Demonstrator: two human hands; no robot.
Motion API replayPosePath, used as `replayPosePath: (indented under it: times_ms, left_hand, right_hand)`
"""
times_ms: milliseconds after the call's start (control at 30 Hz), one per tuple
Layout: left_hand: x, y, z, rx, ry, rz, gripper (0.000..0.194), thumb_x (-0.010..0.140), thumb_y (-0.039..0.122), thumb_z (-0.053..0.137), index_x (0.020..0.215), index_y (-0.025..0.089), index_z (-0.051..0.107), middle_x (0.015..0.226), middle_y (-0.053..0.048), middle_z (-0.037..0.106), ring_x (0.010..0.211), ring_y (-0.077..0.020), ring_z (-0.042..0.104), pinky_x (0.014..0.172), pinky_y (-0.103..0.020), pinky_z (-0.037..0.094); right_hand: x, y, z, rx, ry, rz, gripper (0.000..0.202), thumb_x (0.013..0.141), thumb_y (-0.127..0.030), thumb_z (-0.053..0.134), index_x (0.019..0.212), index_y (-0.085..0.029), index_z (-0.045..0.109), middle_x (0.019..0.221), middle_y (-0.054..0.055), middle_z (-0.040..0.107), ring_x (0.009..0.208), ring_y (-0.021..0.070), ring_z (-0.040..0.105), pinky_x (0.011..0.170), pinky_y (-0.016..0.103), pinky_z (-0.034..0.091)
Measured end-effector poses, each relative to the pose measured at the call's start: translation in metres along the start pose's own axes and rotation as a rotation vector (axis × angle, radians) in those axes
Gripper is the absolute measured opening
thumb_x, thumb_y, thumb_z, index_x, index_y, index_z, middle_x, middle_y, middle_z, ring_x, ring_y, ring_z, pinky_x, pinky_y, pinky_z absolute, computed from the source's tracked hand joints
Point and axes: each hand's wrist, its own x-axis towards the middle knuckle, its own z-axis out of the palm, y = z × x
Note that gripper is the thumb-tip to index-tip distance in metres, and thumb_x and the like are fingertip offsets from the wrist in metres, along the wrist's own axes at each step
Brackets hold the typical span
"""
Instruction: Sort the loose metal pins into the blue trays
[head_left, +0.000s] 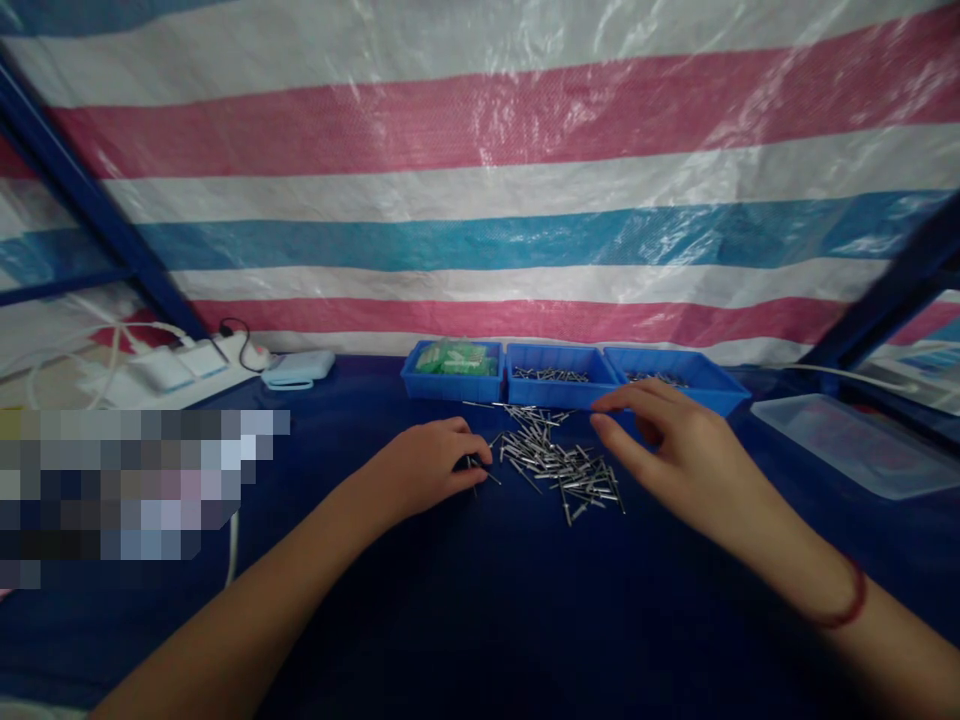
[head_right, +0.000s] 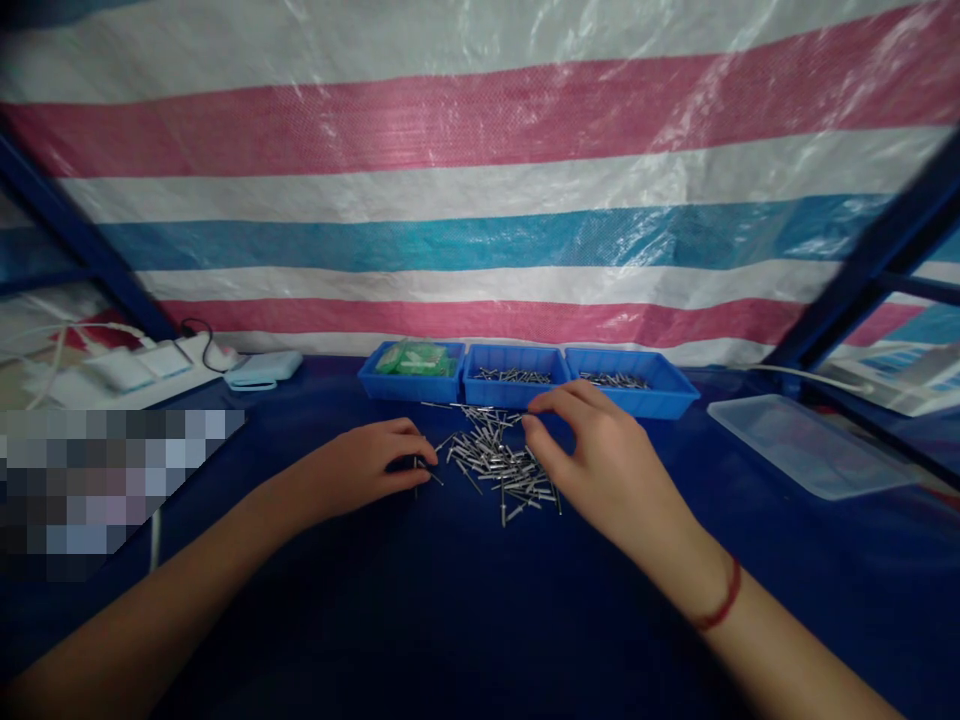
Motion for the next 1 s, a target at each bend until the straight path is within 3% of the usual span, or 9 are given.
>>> replayPosePath:
  times_ms: [267, 400, 533, 700, 1000]
  left_hand:
    - [0.002, 0.001, 0.008, 0.008, 0.039, 0.061, 0.016, 0.089, 0.02, 0.046, 0.083, 0.02, 0.062, 0.086, -0.002, 0.054, 0.078, -0.0161, 0.054, 0.072, -0.028, 0.041]
    - [0.005, 0.009, 0.01, -0.077, 0.156, 0.053, 0.016, 0.09, 0.02, 0.044, 0.082, 0.018, 0.058, 0.09, -0.004, 0.053, 0.087, -0.0184, 0.051, 0.081, -0.033, 0.04]
    - [0.009, 0.025, 0.013, -0.362, 0.256, -0.035, 0.014, 0.091, 0.022, 0.041, 0.085, 0.018, 0.053, 0.085, -0.002, 0.056, 0.08, -0.0156, 0.052, 0.076, -0.029, 0.042]
    - [0.008, 0.042, 0.017, -0.611, 0.258, -0.101, 0.015, 0.09, 0.027, 0.042, 0.088, 0.018, 0.054, 0.081, 0.0, 0.057, 0.074, -0.0142, 0.052, 0.067, -0.026, 0.042]
    - [0.008, 0.045, 0.025, -0.743, 0.214, -0.077, 0.017, 0.091, 0.03, 0.044, 0.093, 0.018, 0.055, 0.085, 0.0, 0.058, 0.075, -0.0134, 0.053, 0.066, -0.025, 0.041]
  right_hand:
    - [-0.01, -0.015, 0.014, 0.085, -0.201, -0.041, 0.018, 0.085, -0.025, 0.048, 0.093, -0.021, 0.064, 0.097, 0.006, 0.062, 0.07, 0.0156, 0.06, 0.059, 0.029, 0.047]
    - [-0.013, -0.017, 0.021, 0.163, -0.244, -0.039, 0.016, 0.085, -0.023, 0.048, 0.087, -0.02, 0.064, 0.092, 0.005, 0.062, 0.07, 0.0149, 0.059, 0.058, 0.028, 0.046]
    - [-0.015, -0.023, 0.03, 0.329, -0.211, 0.004, 0.013, 0.084, -0.022, 0.051, 0.084, -0.02, 0.064, 0.081, 0.003, 0.062, 0.068, 0.0139, 0.058, 0.059, 0.027, 0.045]
    - [-0.017, -0.03, 0.037, 0.541, -0.126, 0.133, 0.014, 0.082, -0.029, 0.056, 0.088, -0.02, 0.064, 0.073, 0.001, 0.062, 0.057, 0.0117, 0.052, 0.052, 0.025, 0.042]
    - [-0.02, -0.032, 0.036, 0.689, -0.097, 0.202, 0.013, 0.081, -0.032, 0.06, 0.081, -0.02, 0.065, 0.066, -0.001, 0.058, 0.055, 0.0111, 0.048, 0.05, 0.024, 0.039]
